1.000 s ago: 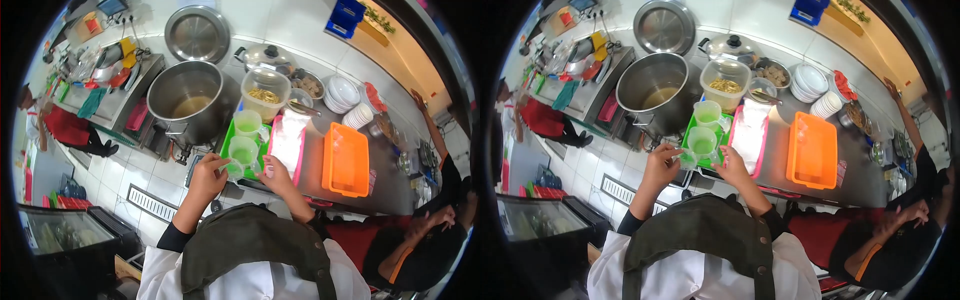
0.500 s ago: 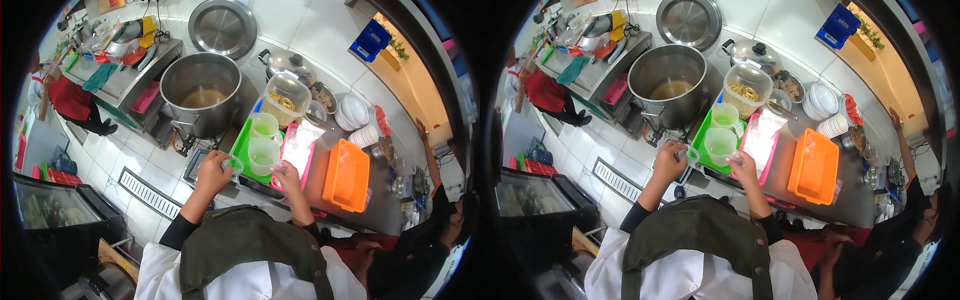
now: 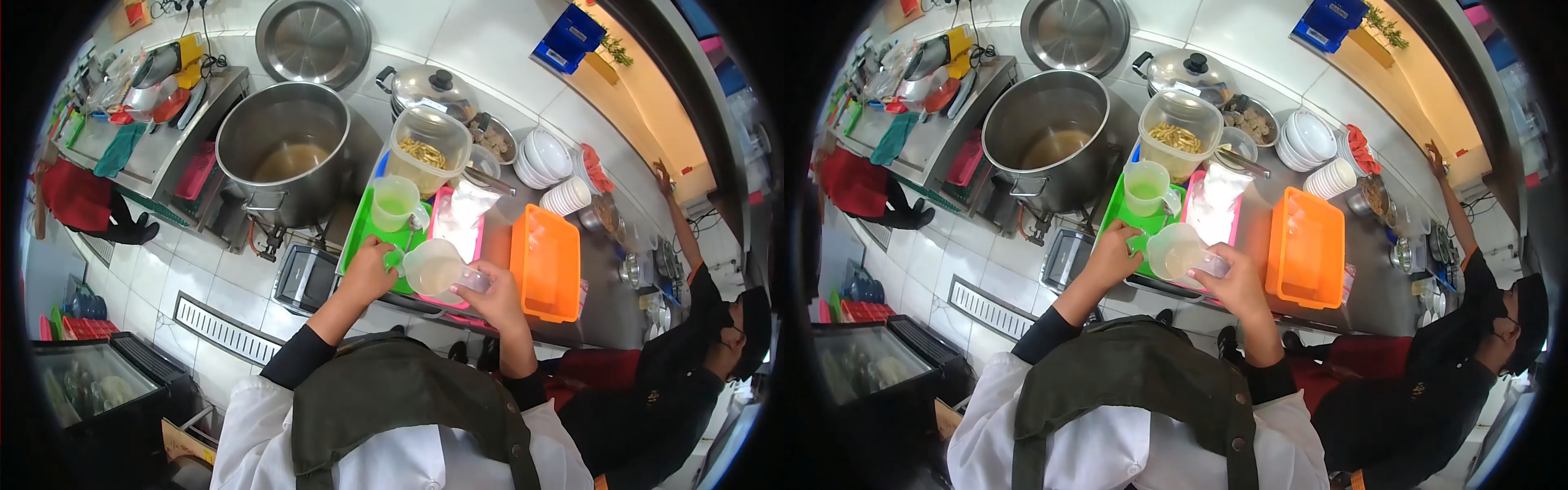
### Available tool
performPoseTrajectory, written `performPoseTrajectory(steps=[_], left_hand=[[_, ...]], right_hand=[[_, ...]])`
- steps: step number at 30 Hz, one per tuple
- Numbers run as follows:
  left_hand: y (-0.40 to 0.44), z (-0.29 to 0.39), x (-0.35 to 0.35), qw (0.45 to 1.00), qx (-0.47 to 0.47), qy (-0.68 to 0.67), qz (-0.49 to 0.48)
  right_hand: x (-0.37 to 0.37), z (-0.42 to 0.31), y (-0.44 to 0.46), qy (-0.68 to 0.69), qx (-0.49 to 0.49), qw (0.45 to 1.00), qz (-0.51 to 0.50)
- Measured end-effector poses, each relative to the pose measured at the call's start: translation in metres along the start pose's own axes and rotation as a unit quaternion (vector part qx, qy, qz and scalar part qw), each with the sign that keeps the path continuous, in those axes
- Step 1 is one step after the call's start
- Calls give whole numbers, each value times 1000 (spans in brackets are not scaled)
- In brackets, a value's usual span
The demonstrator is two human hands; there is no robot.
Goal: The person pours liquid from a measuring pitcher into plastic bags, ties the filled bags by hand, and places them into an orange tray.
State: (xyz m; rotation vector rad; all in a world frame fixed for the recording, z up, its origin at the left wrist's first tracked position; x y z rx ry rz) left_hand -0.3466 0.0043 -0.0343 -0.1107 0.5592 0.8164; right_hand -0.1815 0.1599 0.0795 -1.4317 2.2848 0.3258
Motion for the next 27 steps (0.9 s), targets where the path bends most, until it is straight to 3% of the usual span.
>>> performPoseTrajectory(steps=[8,12,24,27], left_hand=[[4,7,6,999,24,-22,-41],[5,11,7,997,-10,-35,-65],[5,5,13,997,13,-49,-60],[5,4,11,997,0,-51,-60]], right_hand=[[3,0,9,-120,-28,992,-5],[4,-3,17,-172,-52,983,-20],[11,-18,31,-235,-82,967,-52],[14,-23,34,-259,-36,962,-81]])
Point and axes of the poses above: each hand's wrist, its own y-axis towards the middle knuckle, its own x-axis out of the palm, z = x × y, the point moved 3 cm from there along y, towards the middle knuckle, and after that the axes turned 4 degrees about -x, right-handed, at the moved point
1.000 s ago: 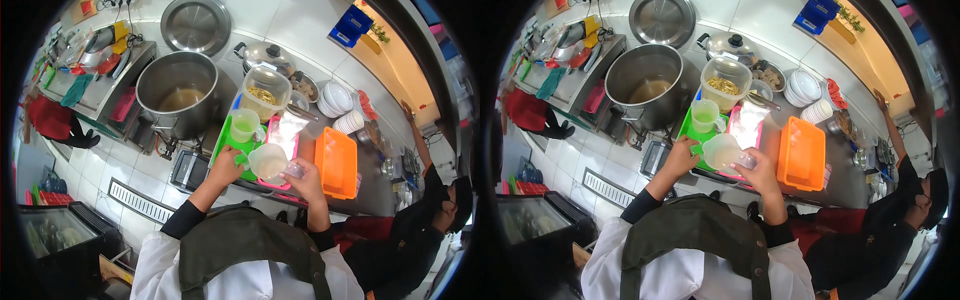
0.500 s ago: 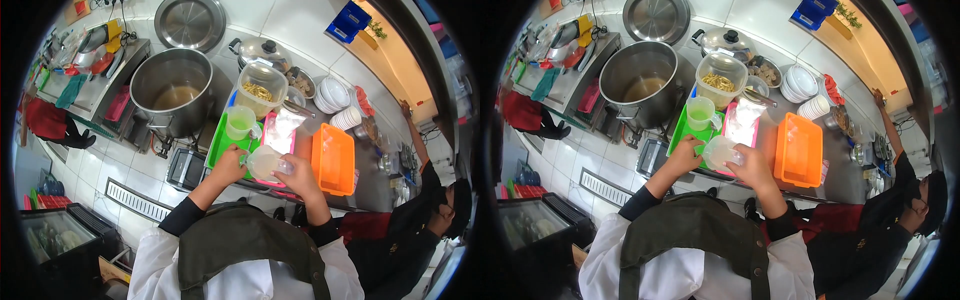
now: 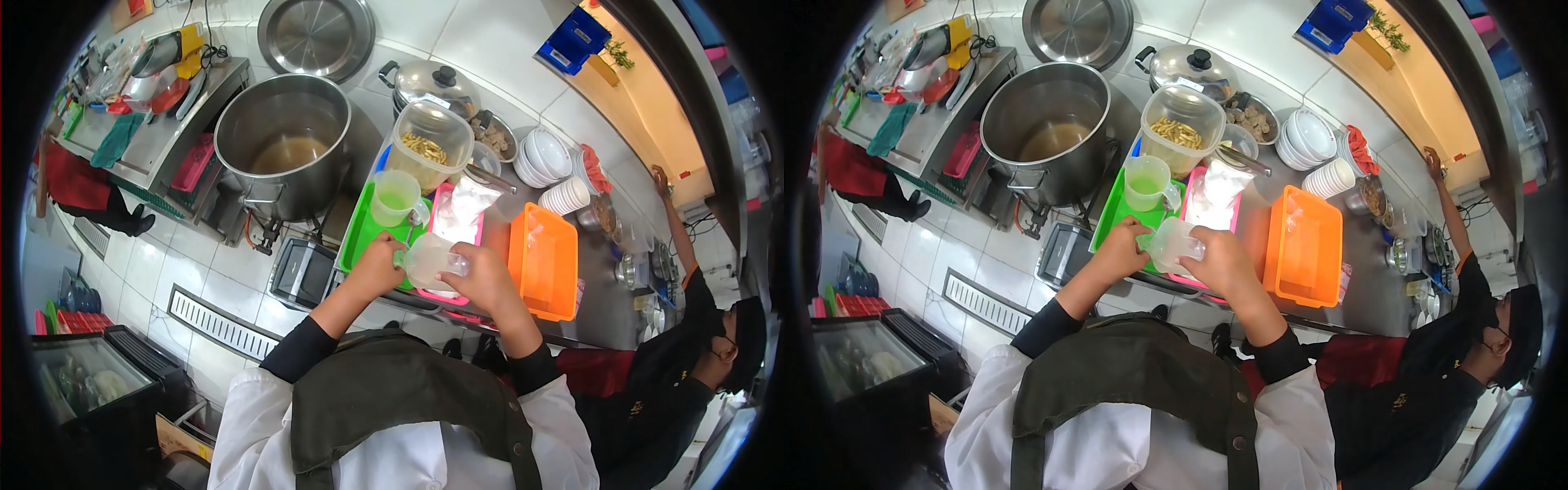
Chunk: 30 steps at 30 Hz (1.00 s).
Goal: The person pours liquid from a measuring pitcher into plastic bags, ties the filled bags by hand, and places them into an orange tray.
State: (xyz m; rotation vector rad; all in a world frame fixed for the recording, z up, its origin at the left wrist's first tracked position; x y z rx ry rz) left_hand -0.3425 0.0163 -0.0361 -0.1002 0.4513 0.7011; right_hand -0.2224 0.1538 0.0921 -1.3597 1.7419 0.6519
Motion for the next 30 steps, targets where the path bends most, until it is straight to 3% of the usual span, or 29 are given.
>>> performPoseTrajectory(steps=[9,26,30], left_hand=[[-3,-7,-5,1000,2,16,4],[0,-18,-20,1000,-19,12,9],[3,-30,-18,999,31,30,31]], right_hand=[[8,-5,6,-20,-15,1000,19],[21,-29,33,-74,-38,996,-44],[26,-37,40,-95,-44,992,-68]])
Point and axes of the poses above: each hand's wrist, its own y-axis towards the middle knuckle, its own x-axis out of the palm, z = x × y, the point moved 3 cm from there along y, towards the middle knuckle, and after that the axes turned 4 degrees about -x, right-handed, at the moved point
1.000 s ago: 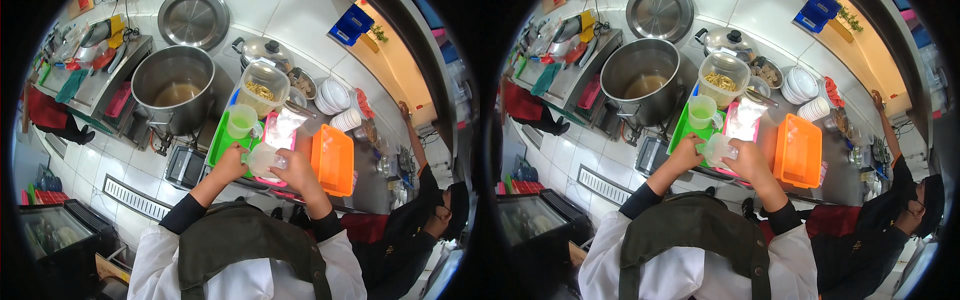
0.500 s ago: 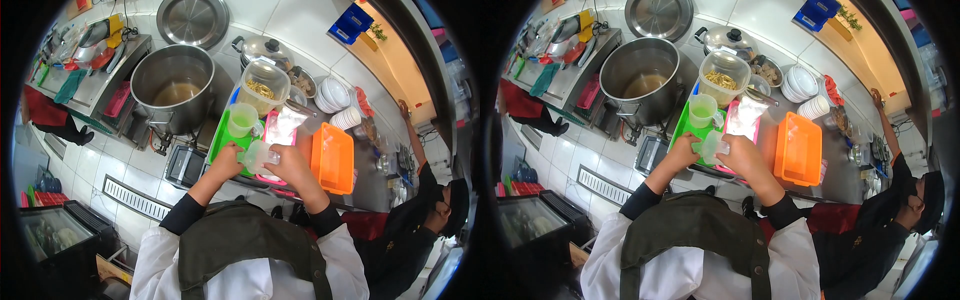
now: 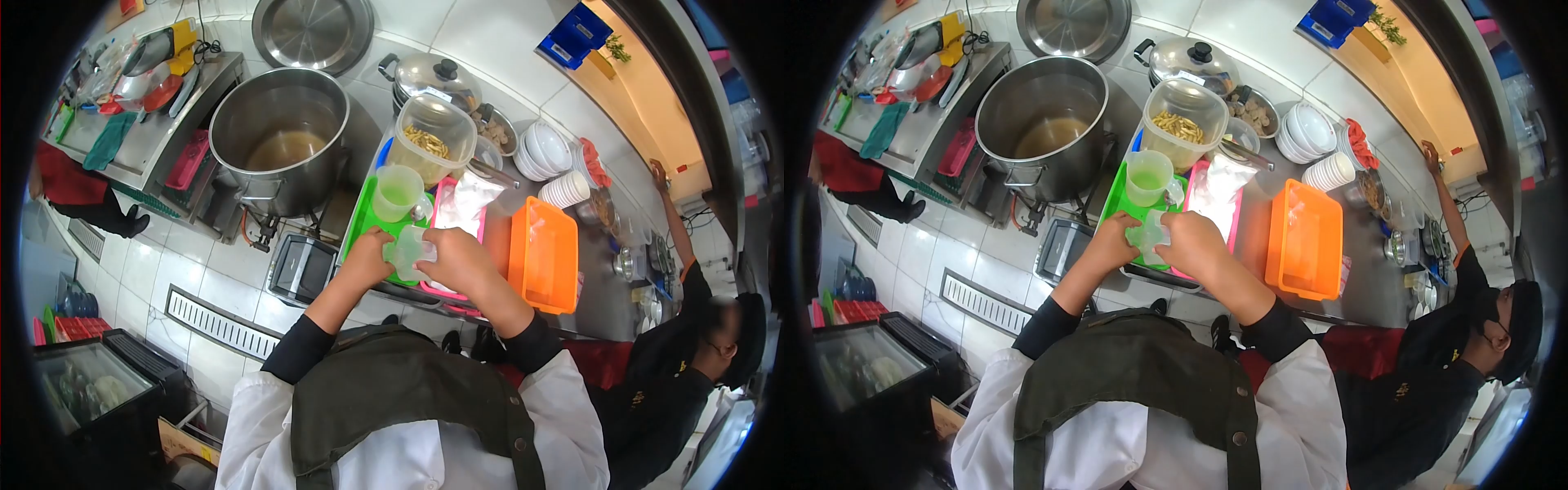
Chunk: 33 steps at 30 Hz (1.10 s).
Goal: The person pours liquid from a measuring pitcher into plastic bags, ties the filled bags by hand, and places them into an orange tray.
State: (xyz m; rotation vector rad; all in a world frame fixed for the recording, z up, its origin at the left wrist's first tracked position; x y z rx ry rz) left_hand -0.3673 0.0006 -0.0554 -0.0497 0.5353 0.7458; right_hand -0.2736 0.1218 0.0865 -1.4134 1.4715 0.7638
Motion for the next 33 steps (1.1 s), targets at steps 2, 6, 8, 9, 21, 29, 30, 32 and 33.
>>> performPoseTrajectory(steps=[2,6,8,9,21,29,30,32,33], left_hand=[[1,-3,-1,999,-27,-16,-17],[-1,-8,-3,999,-28,-16,-7],[-2,-10,-4,999,-37,-21,-8],[-3,-12,-5,999,-38,-20,-6],[-7,-24,-14,998,-49,-36,1],[-11,-6,-22,987,-119,-89,-63],[-12,-4,-20,986,-116,-100,-62],[-13,0,-18,985,-110,-120,-58],[-14,2,-20,978,-130,-146,-68]], right_hand=[[6,-2,5,-19,-24,1000,7],[12,-14,13,-51,-40,998,-7],[16,-20,17,-63,-52,997,-11],[18,-23,19,-69,-57,996,-13],[24,26,6,50,6,997,58],[54,101,-40,490,64,858,138],[62,103,-40,525,48,834,161],[86,114,-34,537,53,820,192],[91,111,-30,544,55,812,207]])
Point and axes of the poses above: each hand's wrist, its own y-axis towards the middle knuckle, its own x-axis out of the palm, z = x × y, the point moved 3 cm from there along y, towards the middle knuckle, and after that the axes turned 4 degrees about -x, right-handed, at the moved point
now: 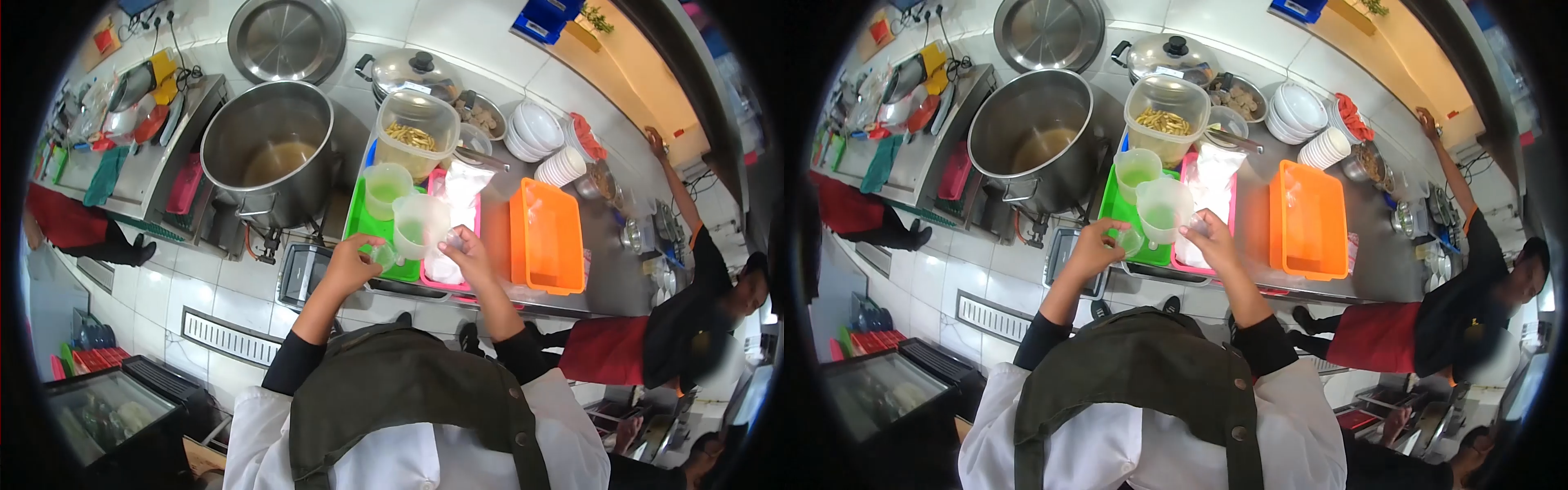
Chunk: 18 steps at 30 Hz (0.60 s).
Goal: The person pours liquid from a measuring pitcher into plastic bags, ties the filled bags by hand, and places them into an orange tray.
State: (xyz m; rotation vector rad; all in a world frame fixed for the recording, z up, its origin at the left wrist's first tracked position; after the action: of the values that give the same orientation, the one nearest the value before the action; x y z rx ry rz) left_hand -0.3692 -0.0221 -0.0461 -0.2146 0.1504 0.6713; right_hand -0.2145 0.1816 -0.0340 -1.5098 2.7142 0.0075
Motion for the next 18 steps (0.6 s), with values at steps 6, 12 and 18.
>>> performPoseTrajectory(steps=[6,12,18], left_hand=[[-33,61,-32,980,-96,-156,-75],[-49,125,-41,983,-77,-151,-73],[-36,171,-4,982,-73,-142,-97]], right_hand=[[38,42,6,41,0,996,-77],[60,58,-3,-326,-187,926,-31],[22,-47,-20,-12,-66,997,-35]])
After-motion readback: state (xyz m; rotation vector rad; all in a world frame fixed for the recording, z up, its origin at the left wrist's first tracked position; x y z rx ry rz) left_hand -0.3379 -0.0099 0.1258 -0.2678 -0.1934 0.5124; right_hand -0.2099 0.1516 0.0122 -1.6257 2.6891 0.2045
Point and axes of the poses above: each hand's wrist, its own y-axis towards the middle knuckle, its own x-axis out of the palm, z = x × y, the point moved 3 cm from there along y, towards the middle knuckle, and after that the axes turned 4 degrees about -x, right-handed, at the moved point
